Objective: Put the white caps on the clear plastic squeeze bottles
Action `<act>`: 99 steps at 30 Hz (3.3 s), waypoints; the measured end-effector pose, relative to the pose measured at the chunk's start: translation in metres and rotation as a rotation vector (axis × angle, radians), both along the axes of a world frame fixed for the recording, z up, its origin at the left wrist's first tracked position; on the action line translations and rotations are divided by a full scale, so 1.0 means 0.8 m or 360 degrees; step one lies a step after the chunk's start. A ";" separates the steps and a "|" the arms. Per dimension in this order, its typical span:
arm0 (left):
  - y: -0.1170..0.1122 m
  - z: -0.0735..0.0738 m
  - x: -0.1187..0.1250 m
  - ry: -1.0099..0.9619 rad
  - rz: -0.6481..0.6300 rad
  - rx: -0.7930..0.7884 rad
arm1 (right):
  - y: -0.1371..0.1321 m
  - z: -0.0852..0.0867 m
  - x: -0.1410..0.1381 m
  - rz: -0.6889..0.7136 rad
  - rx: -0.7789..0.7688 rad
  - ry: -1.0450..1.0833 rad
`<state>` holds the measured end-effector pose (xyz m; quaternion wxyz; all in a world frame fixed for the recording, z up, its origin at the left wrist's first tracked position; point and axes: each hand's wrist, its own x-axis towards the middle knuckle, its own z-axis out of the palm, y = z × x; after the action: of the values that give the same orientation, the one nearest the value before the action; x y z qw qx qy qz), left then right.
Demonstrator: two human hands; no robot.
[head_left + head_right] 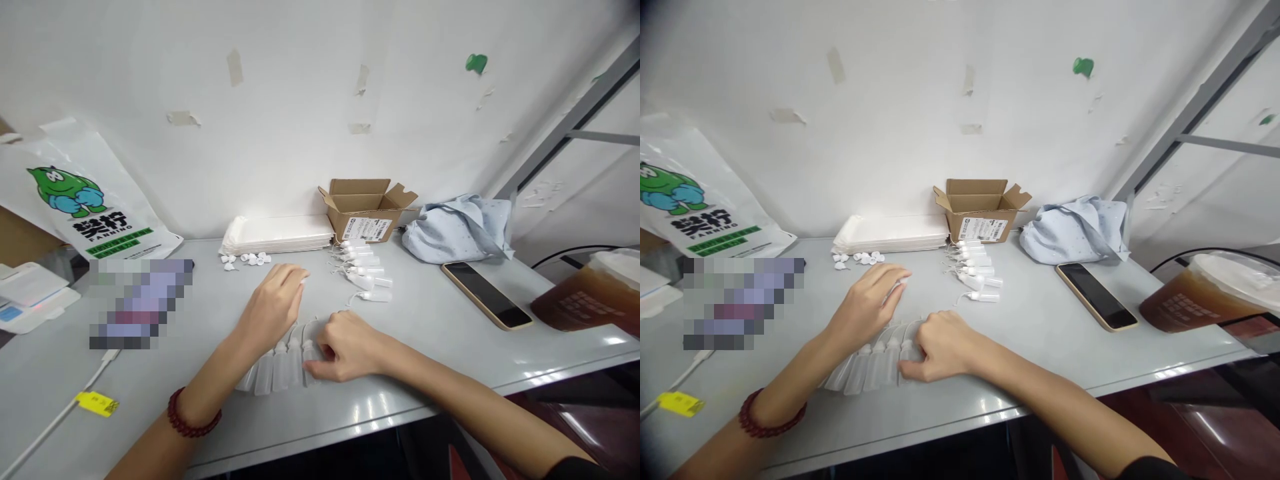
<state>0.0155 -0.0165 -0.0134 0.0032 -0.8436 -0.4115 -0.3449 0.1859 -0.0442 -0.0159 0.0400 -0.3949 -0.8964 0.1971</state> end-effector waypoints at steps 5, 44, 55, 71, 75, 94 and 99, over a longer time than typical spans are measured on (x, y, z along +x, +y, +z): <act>0.001 -0.001 0.000 -0.0018 -0.0015 0.0026 | 0.004 0.000 0.003 -0.0074 0.0058 -0.0052; -0.014 0.033 0.006 -0.1237 -0.0144 -0.1439 | 0.031 -0.027 0.019 -0.0430 0.0441 0.1052; -0.015 0.035 0.004 -0.1426 -0.0060 -0.1441 | 0.028 -0.026 0.018 -0.0507 0.0375 0.1114; 0.000 0.026 -0.002 -0.1890 -0.0018 -0.1549 | 0.045 -0.025 0.025 -0.0646 0.0384 0.0765; 0.001 0.028 -0.003 -0.2009 -0.0065 -0.1616 | 0.052 -0.028 0.029 -0.0563 0.0525 0.0742; -0.002 0.024 -0.006 -0.1720 0.0082 -0.1780 | 0.061 -0.043 0.026 -0.0394 0.0375 0.0703; -0.004 0.026 -0.007 -0.1459 0.0165 -0.1752 | 0.056 -0.017 0.028 -0.0592 -0.0086 0.1201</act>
<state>0.0100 -0.0193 0.0076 -0.5795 -0.4725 -0.5251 -0.4064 0.2083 0.0002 -0.0292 0.3902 -0.4510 -0.7268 0.3407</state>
